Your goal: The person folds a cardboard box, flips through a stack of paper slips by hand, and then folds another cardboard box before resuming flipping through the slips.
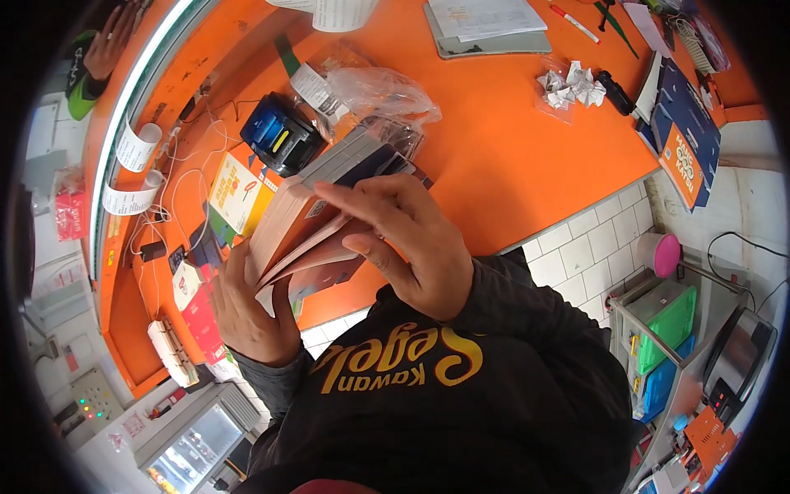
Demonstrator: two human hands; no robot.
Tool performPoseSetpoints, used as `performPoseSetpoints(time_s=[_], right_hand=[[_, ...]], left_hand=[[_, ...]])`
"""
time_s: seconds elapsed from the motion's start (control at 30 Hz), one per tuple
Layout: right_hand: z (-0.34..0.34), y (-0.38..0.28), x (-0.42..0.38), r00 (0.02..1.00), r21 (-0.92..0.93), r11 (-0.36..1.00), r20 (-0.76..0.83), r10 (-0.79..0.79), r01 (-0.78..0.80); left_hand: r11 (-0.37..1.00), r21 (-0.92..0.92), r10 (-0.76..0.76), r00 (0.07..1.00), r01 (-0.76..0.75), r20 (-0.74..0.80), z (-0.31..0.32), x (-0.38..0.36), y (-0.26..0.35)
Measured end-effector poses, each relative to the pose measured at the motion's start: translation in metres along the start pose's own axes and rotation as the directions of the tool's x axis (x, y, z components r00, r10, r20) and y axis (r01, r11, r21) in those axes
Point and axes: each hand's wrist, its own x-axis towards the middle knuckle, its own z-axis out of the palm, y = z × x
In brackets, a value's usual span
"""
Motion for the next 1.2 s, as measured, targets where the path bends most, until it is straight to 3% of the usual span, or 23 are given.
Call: performPoseSetpoints(time_s=[0.1, 1.03, 1.2], right_hand=[[-0.0003, 0.0064, -0.002, 0.998, -0.019, 0.998, 0.03, -0.058, 0.059], [-0.0012, 0.0064, -0.0061, 0.999, -0.005, 0.999, 0.018, -0.043, 0.043], [0.0021, 0.0109, -0.0049, 0.997, 0.032, 0.999, -0.065, -0.038, 0.04]], left_hand=[[1.0, -0.001, -0.005, 1.0, 0.005, 0.003, -0.0001, -0.0003, 0.0002], [1.0, 0.0, 0.003, 1.0, -0.003, -0.001, -0.0003, -0.0018, 0.0008], [1.0, -0.001, -0.006, 1.0, 0.006, 0.004, -0.0013, -0.0026, 0.0018]])
